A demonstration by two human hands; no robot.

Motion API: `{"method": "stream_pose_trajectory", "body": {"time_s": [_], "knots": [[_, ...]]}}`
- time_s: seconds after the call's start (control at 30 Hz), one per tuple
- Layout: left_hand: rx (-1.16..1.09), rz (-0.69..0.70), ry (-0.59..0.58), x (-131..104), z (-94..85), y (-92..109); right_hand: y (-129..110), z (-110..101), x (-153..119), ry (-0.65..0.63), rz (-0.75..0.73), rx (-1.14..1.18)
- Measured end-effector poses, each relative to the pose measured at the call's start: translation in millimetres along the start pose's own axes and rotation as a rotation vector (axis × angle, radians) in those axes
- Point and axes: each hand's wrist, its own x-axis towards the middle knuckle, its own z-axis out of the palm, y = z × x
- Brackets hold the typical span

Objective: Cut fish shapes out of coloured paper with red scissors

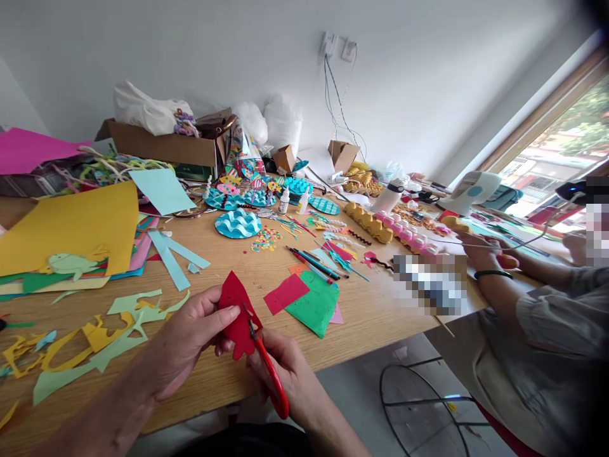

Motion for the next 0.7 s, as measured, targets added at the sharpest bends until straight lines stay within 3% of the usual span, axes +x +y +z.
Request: {"method": "stream_pose_trajectory", "body": {"time_s": [0.3, 0.7], "knots": [[-0.038, -0.001, -0.058, 1.6, -1.1, 0.6, 1.7, -2.8, 0.2, 0.053, -0.095, -0.088], [-0.015, -0.041, -0.074, 2.5, -5.7, 2.3, -0.6, -3.8, 0.6, 0.061, -0.083, -0.123]]}}
